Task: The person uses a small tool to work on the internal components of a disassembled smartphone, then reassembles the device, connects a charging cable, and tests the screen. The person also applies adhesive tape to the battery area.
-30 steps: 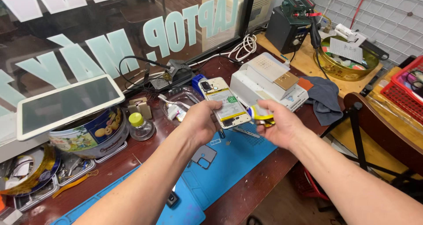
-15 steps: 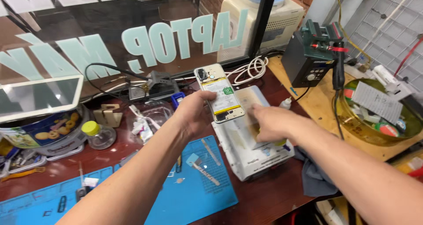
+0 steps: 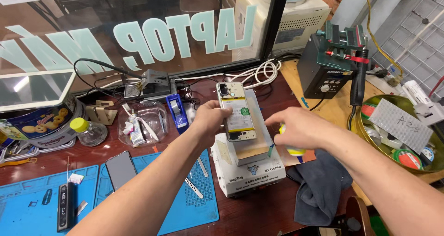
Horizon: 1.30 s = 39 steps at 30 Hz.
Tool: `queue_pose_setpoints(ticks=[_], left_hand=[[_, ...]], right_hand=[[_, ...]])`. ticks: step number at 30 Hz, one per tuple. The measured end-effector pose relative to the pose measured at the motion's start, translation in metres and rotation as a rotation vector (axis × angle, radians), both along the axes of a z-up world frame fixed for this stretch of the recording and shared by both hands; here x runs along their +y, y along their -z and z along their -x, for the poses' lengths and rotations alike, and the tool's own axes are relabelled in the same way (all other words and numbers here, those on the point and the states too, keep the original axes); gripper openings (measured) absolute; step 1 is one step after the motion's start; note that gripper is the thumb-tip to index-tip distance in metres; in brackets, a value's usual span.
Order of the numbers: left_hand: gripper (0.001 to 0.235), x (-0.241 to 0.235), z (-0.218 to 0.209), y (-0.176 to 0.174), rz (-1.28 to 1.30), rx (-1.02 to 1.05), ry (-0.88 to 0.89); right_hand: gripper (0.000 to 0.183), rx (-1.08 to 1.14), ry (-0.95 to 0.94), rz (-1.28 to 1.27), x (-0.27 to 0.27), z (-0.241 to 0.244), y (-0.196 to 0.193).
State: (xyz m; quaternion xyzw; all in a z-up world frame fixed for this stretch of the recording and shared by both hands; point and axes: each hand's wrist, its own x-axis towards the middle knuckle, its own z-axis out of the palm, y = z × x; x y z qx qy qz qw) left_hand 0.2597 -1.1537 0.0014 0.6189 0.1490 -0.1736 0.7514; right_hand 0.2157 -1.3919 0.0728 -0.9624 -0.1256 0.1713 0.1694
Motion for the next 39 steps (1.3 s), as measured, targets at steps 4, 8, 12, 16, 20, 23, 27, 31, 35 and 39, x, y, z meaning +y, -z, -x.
queue_pose_setpoints(ticks=[4,8,12,16,20,23,27,31,35,39], left_hand=[[0.022,0.007,-0.008,-0.012,0.096,-0.023,-0.045],[0.022,0.010,-0.010,-0.017,0.082,-0.014,-0.003],[0.020,0.006,-0.005,-0.011,0.056,0.018,-0.001],[0.018,-0.001,0.004,-0.006,0.013,0.079,0.009],[0.019,-0.009,0.014,-0.003,-0.024,0.121,0.033],[0.019,-0.011,0.017,-0.005,-0.085,0.127,0.043],[0.020,-0.014,0.018,-0.008,-0.089,0.152,0.032],[0.021,-0.020,0.022,-0.009,-0.103,0.193,-0.019],[0.023,-0.026,0.027,-0.007,-0.174,0.147,-0.041],[0.025,-0.028,0.028,-0.009,-0.343,0.037,-0.007]], right_hand=[[0.043,0.116,0.282,-0.228,-0.013,-0.039,0.035],[0.037,0.410,0.471,-0.263,-0.012,-0.054,0.055],[0.019,0.469,0.408,-0.337,-0.008,-0.061,0.062],[0.016,0.536,0.337,-0.340,-0.013,-0.063,0.060],[0.014,0.567,0.284,-0.285,-0.016,-0.063,0.054],[0.014,0.601,0.267,-0.212,-0.017,-0.064,0.048],[0.013,0.572,0.224,-0.240,-0.013,-0.067,0.050],[0.011,0.596,0.213,-0.267,-0.007,-0.068,0.055],[0.009,0.633,0.275,-0.347,-0.009,-0.061,0.065],[0.011,0.625,0.329,-0.387,-0.012,-0.058,0.073]])
